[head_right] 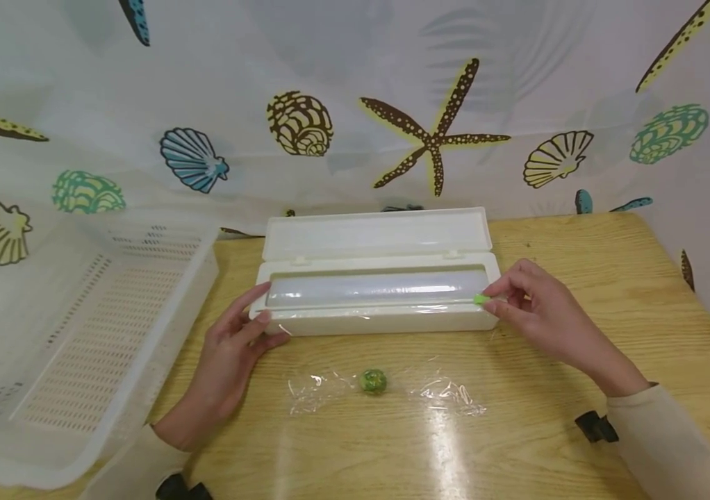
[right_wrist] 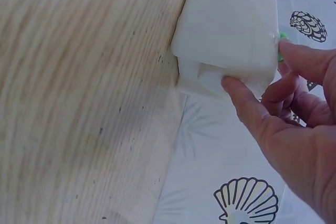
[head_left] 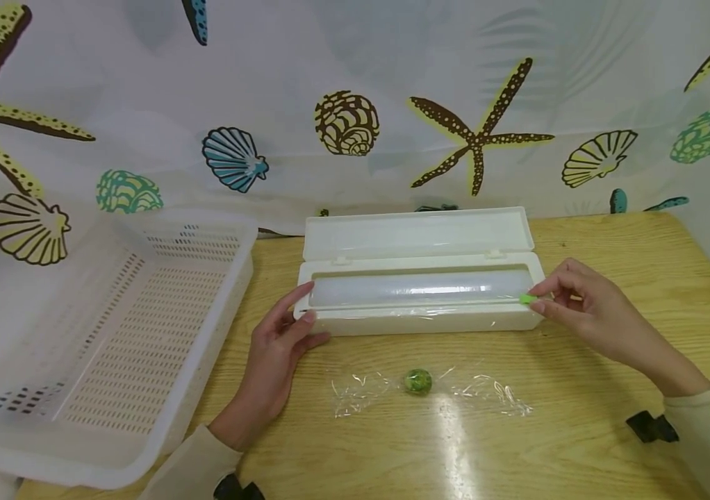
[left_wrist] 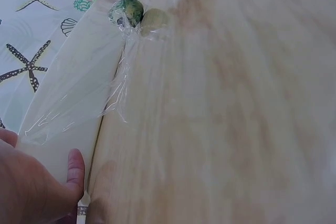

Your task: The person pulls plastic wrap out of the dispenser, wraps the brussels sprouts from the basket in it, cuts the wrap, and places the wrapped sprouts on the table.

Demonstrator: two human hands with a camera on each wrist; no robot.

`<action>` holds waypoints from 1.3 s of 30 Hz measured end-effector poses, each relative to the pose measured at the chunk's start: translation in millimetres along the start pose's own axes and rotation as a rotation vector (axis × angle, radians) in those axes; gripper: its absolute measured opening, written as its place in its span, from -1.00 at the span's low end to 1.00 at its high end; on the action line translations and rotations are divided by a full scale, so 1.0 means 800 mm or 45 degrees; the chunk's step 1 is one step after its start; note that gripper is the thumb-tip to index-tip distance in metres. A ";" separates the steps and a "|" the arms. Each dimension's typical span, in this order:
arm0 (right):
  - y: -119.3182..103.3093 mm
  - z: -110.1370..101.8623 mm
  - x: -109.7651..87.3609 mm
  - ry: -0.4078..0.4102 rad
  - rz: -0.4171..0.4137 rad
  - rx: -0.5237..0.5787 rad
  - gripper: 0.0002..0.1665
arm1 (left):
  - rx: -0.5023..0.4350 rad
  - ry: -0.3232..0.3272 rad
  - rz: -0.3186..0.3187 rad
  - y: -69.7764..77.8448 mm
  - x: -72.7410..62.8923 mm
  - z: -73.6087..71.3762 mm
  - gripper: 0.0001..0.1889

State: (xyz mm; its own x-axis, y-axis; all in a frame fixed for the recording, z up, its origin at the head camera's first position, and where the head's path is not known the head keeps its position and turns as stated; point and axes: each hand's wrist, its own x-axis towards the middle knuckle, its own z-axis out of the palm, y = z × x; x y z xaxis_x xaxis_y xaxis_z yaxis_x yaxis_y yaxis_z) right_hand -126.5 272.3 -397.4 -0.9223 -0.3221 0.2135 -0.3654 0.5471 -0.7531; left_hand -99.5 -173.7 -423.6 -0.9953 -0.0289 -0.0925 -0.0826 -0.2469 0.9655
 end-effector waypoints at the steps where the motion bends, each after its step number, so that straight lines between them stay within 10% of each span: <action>1: 0.000 0.000 0.000 -0.003 -0.007 -0.006 -0.81 | 0.001 0.000 0.000 0.000 0.000 0.000 -0.48; 39: 0.013 -0.013 -0.010 -0.072 0.114 0.124 -0.94 | -0.005 -0.005 0.000 0.000 0.002 -0.002 -0.48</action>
State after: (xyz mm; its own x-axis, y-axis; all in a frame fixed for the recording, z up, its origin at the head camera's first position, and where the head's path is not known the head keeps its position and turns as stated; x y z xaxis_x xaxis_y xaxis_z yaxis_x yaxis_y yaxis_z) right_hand -124.5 289.0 -400.4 -0.9411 -0.3199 0.1097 -0.2657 0.4988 -0.8250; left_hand -101.0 -175.6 -424.0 -0.9955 -0.0250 -0.0914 -0.0823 -0.2507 0.9646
